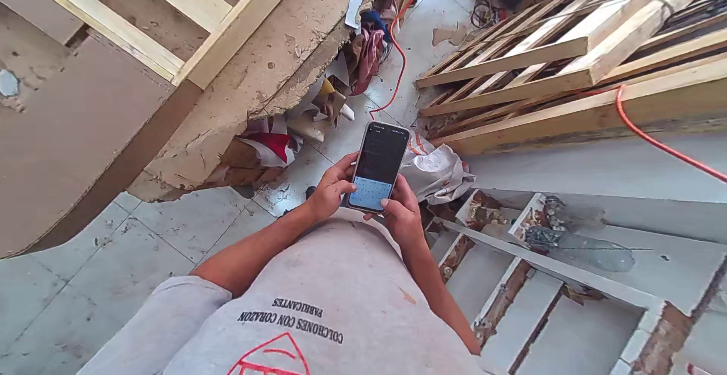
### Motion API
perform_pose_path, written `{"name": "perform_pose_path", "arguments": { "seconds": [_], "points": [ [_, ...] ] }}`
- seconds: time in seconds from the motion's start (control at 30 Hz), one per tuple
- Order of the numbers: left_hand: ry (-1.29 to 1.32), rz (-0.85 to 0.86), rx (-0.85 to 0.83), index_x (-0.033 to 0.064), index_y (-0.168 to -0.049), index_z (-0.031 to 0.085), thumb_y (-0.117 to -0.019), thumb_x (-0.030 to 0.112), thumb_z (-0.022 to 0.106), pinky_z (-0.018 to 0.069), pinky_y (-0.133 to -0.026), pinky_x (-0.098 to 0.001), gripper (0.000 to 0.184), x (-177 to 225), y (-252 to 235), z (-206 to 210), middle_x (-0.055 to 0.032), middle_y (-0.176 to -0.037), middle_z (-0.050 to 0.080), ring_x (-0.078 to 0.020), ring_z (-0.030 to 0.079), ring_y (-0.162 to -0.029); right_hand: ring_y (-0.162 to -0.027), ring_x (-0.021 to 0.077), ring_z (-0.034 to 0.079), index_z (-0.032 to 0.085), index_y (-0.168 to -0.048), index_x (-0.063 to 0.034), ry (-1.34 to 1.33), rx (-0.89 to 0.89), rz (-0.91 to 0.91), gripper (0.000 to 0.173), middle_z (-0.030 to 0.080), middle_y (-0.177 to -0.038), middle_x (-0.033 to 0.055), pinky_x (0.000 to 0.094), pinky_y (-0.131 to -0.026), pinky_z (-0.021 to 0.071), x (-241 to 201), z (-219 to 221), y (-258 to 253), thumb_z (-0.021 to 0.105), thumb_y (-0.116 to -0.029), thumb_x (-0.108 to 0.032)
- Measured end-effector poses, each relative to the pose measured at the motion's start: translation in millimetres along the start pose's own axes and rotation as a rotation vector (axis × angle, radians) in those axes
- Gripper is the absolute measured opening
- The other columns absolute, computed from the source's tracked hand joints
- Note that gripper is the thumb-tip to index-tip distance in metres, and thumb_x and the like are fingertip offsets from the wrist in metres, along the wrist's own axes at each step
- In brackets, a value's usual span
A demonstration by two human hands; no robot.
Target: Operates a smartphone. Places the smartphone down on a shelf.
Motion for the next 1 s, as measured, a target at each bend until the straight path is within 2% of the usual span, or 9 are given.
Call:
{"name": "perform_pose_path", "arguments": {
  "seconds": [0.17, 0.4, 0.57, 0.67, 0.83, 1.0],
  "points": [
    [-0.010, -0.020, -0.016, -0.0096, -0.153, 0.025, -0.0858, -0.006, 0.043, 0.0584, -0.099, -0.0382, 0.070, 1, 1, -1, -0.0159, -0.127, 0.068, -0.0184, 0.071, -0.110, -0.096, 0.0283, 0.074, 0.030, -0.147, 0.0031, -0.005, 0.010, 0.001, 0.057, 0.068, -0.123, 0.0156, 0.0432, -0.064, 0.0654, 2, 0, 0, 0.043, -0.0914, 0.001],
    [-0.035, -0.033, 0.021, -0.0099, -0.152, 0.027, -0.0885, -0.008, 0.043, 0.0592, -0.098, -0.0380, 0.066, 3, -1, -1, -0.0163, -0.126, 0.068, -0.0192, 0.071, -0.109, -0.097, 0.0287, 0.074, 0.029, -0.147, 0.0038, -0.016, -0.007, -0.006, 0.057, 0.067, -0.124, 0.0161, 0.0434, -0.065, 0.0654, 3, -1, -5, 0.043, -0.0915, 0.002],
    [-0.087, -0.041, 0.059, -0.0097, -0.151, 0.028, -0.0885, -0.010, 0.051, 0.0607, -0.096, -0.0380, 0.066, 7, -4, 1, -0.0164, -0.125, 0.069, -0.0206, 0.072, -0.108, -0.096, 0.0284, 0.074, 0.029, -0.146, 0.0032, -0.015, -0.009, -0.013, 0.057, 0.067, -0.123, 0.0158, 0.0433, -0.064, 0.0654, 4, -1, -10, 0.045, -0.0914, 0.002],
    [-0.074, -0.025, 0.030, -0.0105, -0.150, 0.027, -0.0869, -0.006, 0.049, 0.0598, -0.096, -0.0378, 0.067, 6, -6, -2, -0.0158, -0.125, 0.069, -0.0192, 0.071, -0.109, -0.098, 0.0282, 0.074, 0.029, -0.147, 0.0031, -0.010, -0.006, -0.009, 0.058, 0.067, -0.123, 0.0155, 0.0433, -0.066, 0.0657, 3, -1, -11, 0.044, -0.0914, 0.002],
    [-0.036, -0.020, 0.008, -0.0100, -0.150, 0.026, -0.0861, -0.005, 0.048, 0.0592, -0.097, -0.0377, 0.067, 6, -8, -3, -0.0147, -0.125, 0.068, -0.0185, 0.071, -0.110, -0.098, 0.0274, 0.074, 0.029, -0.147, 0.0031, -0.004, -0.011, -0.013, 0.060, 0.068, -0.123, 0.0147, 0.0427, -0.065, 0.0656, 1, -2, -13, 0.043, -0.0892, 0.005],
    [-0.047, -0.010, -0.007, -0.0096, -0.149, 0.027, -0.0857, -0.003, 0.048, 0.0595, -0.097, -0.0385, 0.067, 6, -9, -1, -0.0151, -0.127, 0.067, -0.0189, 0.071, -0.110, -0.100, 0.0283, 0.073, 0.029, -0.149, 0.0028, 0.007, -0.034, -0.015, 0.067, 0.067, -0.125, 0.0142, 0.0456, -0.066, 0.0656, -1, -6, -10, 0.043, -0.0829, 0.006]
  ]
}}
Point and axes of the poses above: each hand's wrist, its own y-axis away from the middle knuckle, its own z-axis out of the palm, x = y × z, the point moved 1 cm from there along -y, towards the middle knuckle
